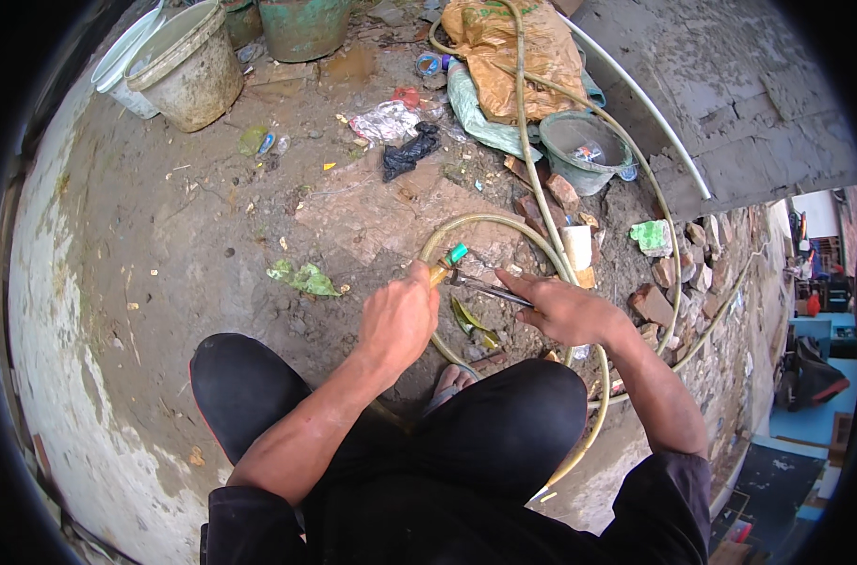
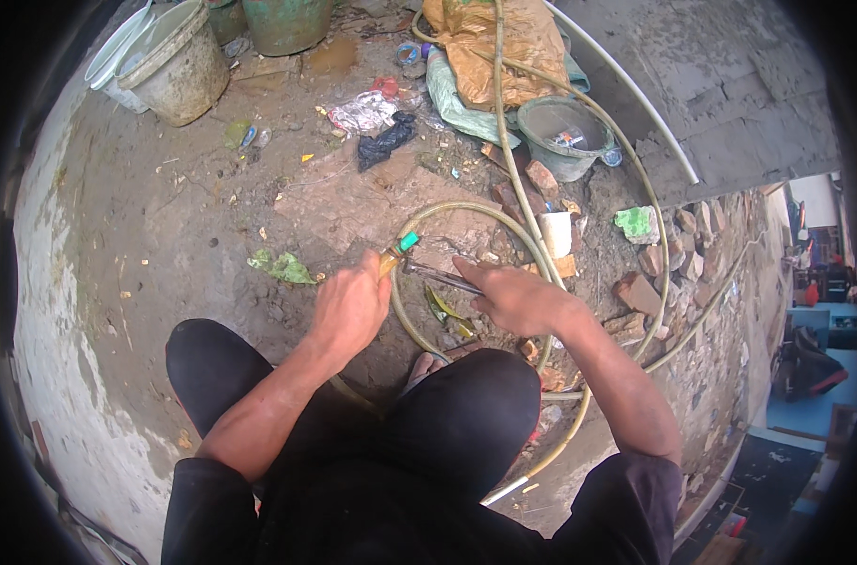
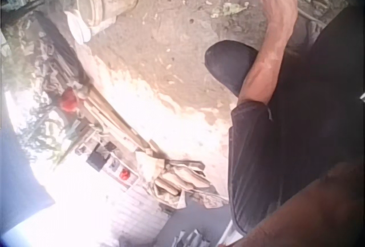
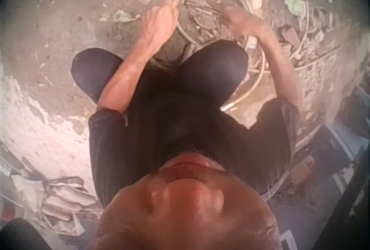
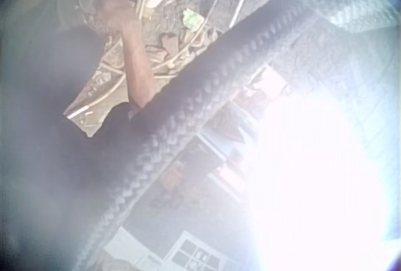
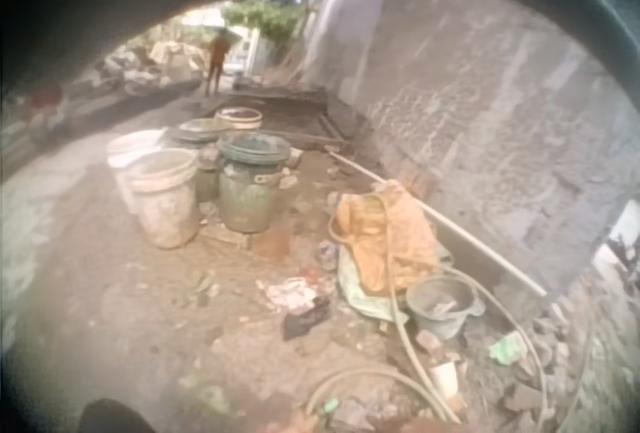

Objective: The person uses pliers to cut a black plastic wrap from a hose end. They then remove the wrap and attach a white plastic connector to the hose, securing it by hand.

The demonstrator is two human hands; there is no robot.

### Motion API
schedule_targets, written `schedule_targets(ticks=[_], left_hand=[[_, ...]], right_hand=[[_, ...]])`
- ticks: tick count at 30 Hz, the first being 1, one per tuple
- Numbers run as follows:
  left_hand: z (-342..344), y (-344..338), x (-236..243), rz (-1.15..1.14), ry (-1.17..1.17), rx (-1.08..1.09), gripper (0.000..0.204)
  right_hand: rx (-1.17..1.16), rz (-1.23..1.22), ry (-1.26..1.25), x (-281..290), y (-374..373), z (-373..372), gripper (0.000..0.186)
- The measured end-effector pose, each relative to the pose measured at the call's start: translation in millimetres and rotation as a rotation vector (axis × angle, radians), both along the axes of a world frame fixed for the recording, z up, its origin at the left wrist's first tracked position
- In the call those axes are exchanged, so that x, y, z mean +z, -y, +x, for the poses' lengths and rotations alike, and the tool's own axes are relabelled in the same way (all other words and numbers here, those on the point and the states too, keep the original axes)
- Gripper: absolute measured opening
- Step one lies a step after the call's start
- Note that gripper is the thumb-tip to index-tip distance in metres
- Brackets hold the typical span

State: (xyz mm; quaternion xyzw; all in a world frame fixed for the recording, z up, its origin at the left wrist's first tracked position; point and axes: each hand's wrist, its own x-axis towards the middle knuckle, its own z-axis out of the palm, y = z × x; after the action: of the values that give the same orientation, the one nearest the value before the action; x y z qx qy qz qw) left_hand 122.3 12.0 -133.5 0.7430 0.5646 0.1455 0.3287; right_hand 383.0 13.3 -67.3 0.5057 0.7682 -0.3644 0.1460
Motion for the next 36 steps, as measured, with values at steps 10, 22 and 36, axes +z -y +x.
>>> schedule_targets(ticks=[10, 22, 36], left_hand=[[1.5, 1.0, -4.4, 0.021, 0.023, 0.017, 0.023], [2.6, 1.4, -0.9, -0.005, 0.018, -0.007, 0.026], [-16.6, 17.0, 16.9, -1.564, 0.752, -0.537, 0.035]], right_hand=[[-0.055, -0.084, -0.069, -0.2, 1.1, -2.0, 0.065], [-0.197, -0.12, 0.068, -3.4, 0.5, -7.6, 0.034], [0.01, 1.035, 0.288, -48.0, -74.5, 66.5, 0.023]])
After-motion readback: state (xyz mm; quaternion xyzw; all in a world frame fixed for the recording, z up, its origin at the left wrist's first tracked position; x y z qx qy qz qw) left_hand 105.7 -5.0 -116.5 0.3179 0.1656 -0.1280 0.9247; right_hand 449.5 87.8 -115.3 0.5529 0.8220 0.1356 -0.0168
